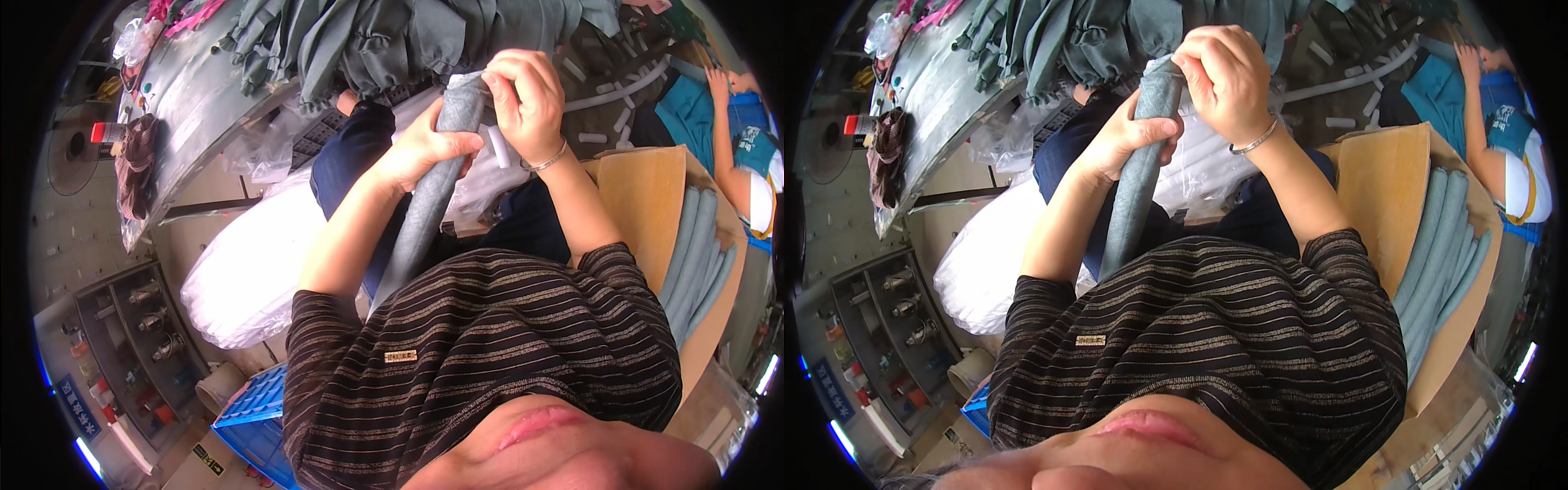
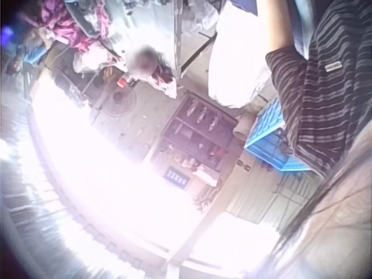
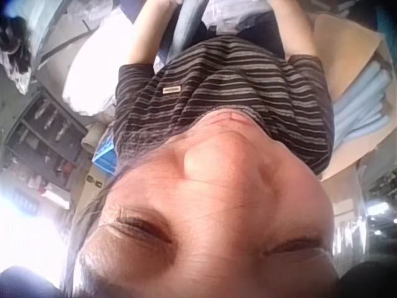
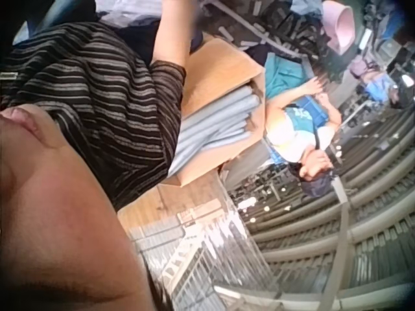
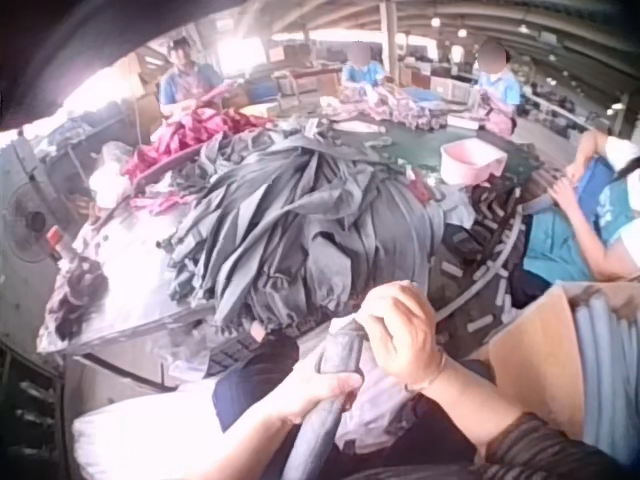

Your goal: The person slides a gray fabric tube over a white foam rod, trims the excess fabric with scissors, and secures the end with a rubber band. They repeat this process with additional fabric tubes and foam rods, placing the finished items into a cardboard box.

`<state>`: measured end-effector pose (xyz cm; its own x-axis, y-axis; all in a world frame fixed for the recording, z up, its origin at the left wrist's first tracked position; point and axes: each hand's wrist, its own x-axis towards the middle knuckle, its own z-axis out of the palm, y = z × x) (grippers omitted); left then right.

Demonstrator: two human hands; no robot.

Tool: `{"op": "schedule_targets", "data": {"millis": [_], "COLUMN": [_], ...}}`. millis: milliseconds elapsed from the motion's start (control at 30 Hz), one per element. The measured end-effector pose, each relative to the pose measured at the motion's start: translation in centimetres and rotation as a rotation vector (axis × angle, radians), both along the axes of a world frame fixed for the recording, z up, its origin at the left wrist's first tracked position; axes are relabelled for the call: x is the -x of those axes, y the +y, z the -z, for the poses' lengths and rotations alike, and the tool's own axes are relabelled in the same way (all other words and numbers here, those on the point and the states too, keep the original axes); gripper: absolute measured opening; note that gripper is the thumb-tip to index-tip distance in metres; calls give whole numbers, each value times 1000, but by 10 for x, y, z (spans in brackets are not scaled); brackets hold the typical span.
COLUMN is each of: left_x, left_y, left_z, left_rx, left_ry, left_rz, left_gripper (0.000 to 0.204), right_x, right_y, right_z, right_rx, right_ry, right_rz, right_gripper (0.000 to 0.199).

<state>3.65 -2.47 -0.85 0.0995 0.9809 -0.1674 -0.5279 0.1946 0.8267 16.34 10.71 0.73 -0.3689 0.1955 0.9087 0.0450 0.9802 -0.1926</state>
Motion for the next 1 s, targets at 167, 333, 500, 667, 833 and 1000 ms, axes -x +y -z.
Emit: {"op": "schedule_targets", "data": {"millis": [167,333,500,667,833,1000], "left_x": [-7,1,4,4,-2,-10], "left_y": [-9,4,10,8,10,12], "left_z": [5,8,20,10,22,41], "left_rx": [-46,-1,-175,-94,-327,-472], "left_ry": [693,607,706,112,251,487], "left_rz": [169,-199,-267,-331,-443,-404], "left_gripper": [70,68,66,39,32,22], "right_x": [-6,-18,-12,-17,-18,-10], "right_y": [39,23,8,10,6,-4], "right_z": [12,-20,3,21,10,-6], "right_rx": [547,584,593,1073,594,622], "right_ry": [214,-225,-333,-194,-205,32], "right_rz": [43,-311,-407,-609,-381,-335], "right_gripper": [9,13,16,11,10,8]}}
